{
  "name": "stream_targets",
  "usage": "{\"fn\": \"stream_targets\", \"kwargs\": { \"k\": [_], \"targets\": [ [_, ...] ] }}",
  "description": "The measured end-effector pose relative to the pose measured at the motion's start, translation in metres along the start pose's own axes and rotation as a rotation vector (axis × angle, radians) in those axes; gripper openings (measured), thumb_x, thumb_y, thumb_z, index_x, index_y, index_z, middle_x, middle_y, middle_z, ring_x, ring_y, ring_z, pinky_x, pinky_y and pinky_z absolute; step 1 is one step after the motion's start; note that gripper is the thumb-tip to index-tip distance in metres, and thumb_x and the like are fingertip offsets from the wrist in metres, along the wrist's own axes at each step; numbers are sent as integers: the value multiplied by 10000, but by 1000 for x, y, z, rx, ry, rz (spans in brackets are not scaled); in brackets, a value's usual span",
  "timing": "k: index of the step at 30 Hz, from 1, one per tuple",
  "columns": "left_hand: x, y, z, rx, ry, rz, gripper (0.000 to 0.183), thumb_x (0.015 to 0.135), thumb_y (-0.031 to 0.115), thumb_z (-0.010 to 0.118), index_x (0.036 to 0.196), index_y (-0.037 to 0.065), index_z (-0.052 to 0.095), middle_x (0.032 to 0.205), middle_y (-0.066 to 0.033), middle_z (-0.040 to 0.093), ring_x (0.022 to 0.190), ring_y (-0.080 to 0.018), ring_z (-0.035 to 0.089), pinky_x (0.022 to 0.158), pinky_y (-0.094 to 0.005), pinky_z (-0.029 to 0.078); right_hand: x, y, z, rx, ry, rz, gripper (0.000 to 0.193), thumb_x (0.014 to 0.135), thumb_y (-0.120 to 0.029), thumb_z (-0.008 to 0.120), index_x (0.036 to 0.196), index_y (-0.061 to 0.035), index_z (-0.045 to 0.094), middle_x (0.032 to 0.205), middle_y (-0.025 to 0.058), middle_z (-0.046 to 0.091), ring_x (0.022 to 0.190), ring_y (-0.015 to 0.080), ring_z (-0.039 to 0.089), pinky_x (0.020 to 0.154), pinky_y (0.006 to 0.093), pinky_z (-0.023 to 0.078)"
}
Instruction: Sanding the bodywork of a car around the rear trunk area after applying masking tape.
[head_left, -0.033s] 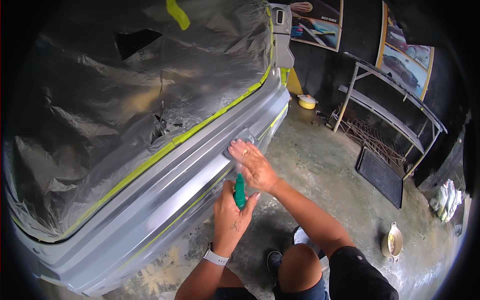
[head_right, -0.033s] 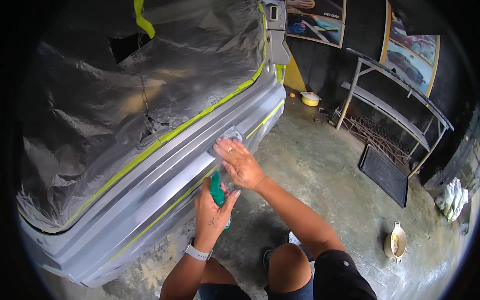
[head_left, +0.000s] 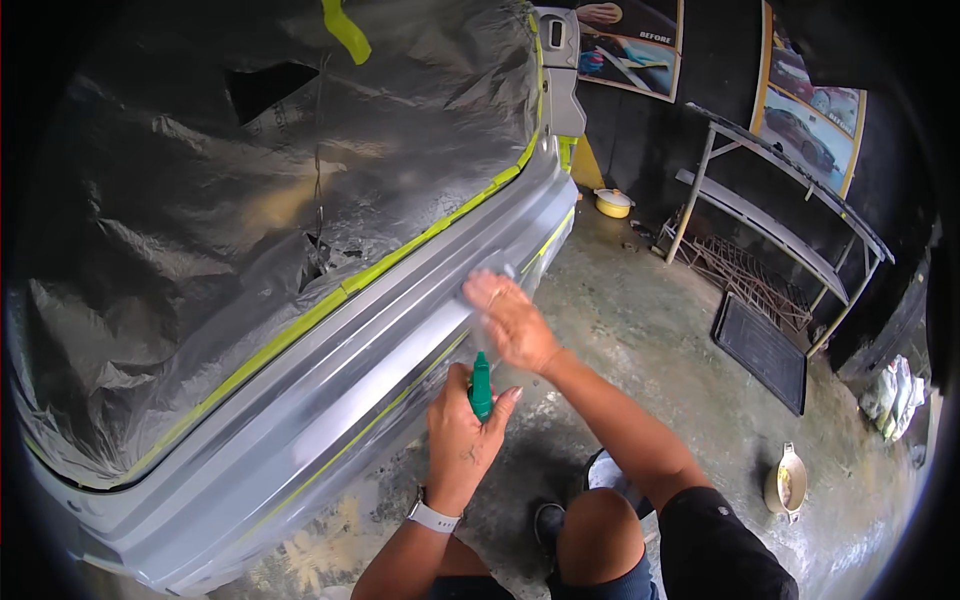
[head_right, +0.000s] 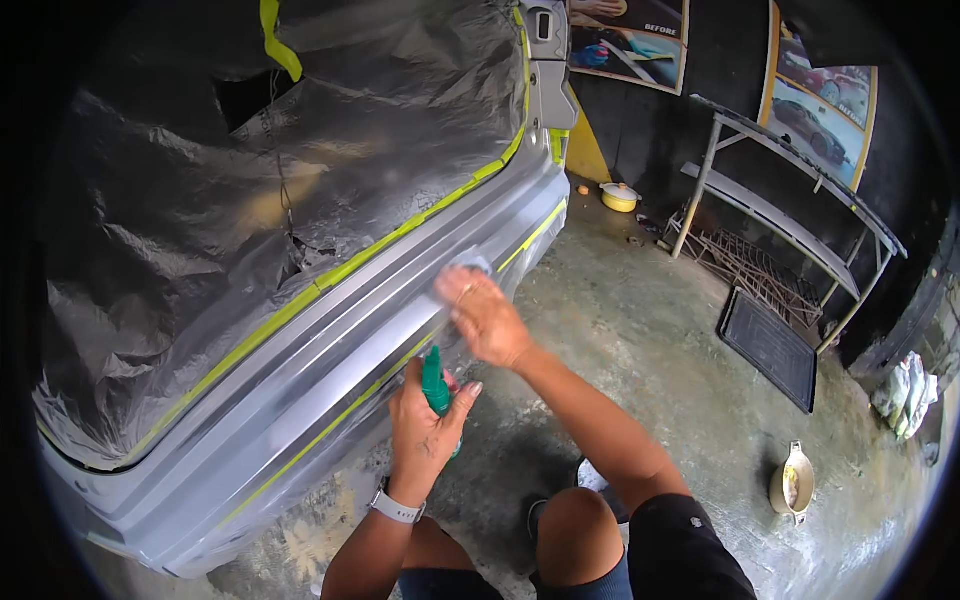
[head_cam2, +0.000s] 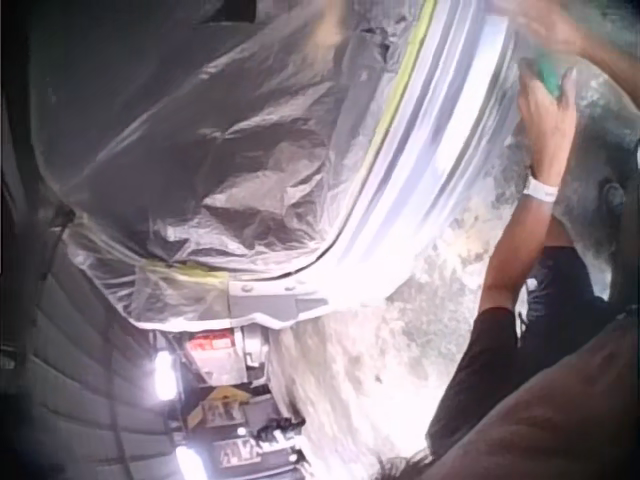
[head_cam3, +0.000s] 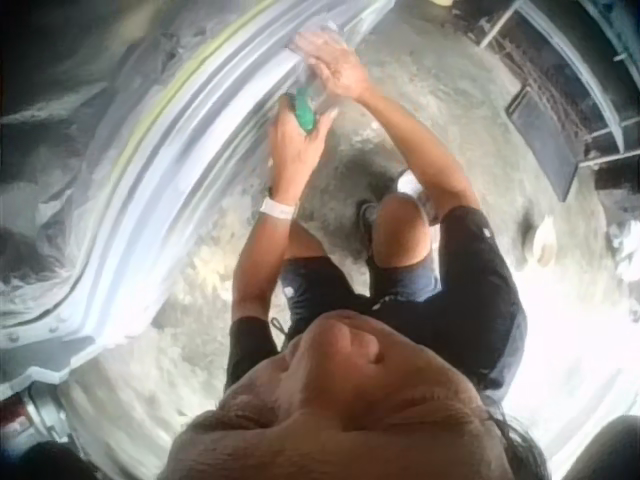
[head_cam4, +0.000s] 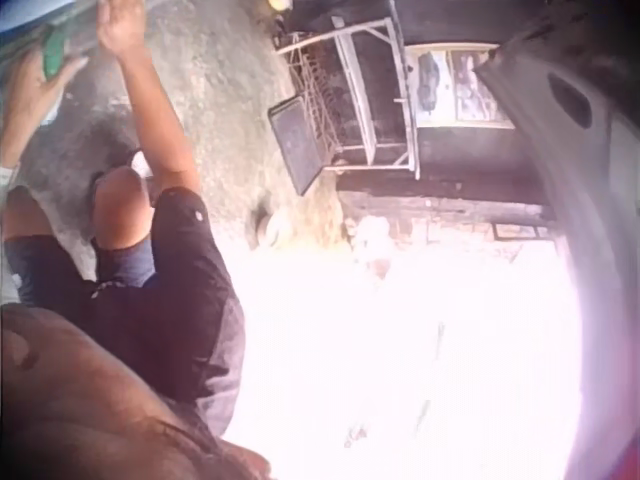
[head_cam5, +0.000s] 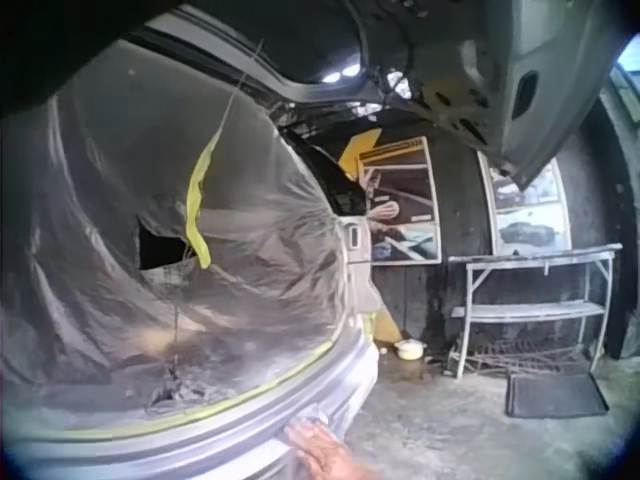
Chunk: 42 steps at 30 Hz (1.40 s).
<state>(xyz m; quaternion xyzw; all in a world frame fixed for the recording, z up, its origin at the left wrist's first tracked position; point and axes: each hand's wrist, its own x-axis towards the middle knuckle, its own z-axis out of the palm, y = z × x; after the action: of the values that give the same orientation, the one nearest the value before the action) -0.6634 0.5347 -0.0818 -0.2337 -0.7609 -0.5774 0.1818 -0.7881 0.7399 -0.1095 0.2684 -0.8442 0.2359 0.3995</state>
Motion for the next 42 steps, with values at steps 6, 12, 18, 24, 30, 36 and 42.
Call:
{"fn": "stream_targets", "kwargs": {
  "k": [6,12,18,24,30,36,42],
  "targets": [
    [-11,-2,28,-91,2,27,374,909,150,894,1058,10,581,890,-106,719,748,-204,718,713,-349,580,12,134,-45,-118,52,287,455,1086,-163,559,1524,-48,606,1598,208,560,1525,406,469,1305,457,320],
    [-73,-49,10,-74,21,-134,363,918,156,882,1090,9,599,915,-133,722,802,-217,744,732,-361,587,-4,-56,9,78,-49,0,550,1043,-127,608,1587,-76,546,1646,172,519,1568,355,435,1324,519,269],
    [-169,-127,50,-118,144,-271,380,900,167,897,1105,20,613,923,-141,725,835,-250,762,761,-379,585,5,29,-15,-9,-58,25,505,1069,-174,578,1566,-84,572,1627,167,543,1558,353,448,1319,525,278],
    [-248,-191,85,-96,149,-444,455,921,161,871,1255,37,586,906,-121,704,788,-270,732,721,-419,549,1,23,-1,-66,32,171,518,1053,-126,581,1568,-69,563,1635,188,528,1560,391,437,1322,527,264],
    [-294,-249,103,-9,88,-565,468,989,236,797,1308,17,534,955,-167,729,839,-352,734,764,-471,556,-6,-171,22,141,-229,-175,670,967,-103,674,1613,-44,503,1698,153,459,1609,322,380,1336,526,243],
    [-281,-242,106,-93,71,-526,462,1008,252,772,1313,-4,537,1009,-192,722,928,-388,726,860,-483,553,0,-127,7,65,-257,-247,625,976,-100,651,1587,-47,530,1643,172,524,1573,352,431,1317,521,292],
    [-288,-290,122,-70,117,-513,444,1001,104,750,1352,10,495,1070,-128,679,979,-284,711,895,-431,550,12,1,-21,-147,-138,148,531,1032,-83,585,1561,-49,559,1618,211,536,1541,390,462,1301,521,318]
  ]
}}
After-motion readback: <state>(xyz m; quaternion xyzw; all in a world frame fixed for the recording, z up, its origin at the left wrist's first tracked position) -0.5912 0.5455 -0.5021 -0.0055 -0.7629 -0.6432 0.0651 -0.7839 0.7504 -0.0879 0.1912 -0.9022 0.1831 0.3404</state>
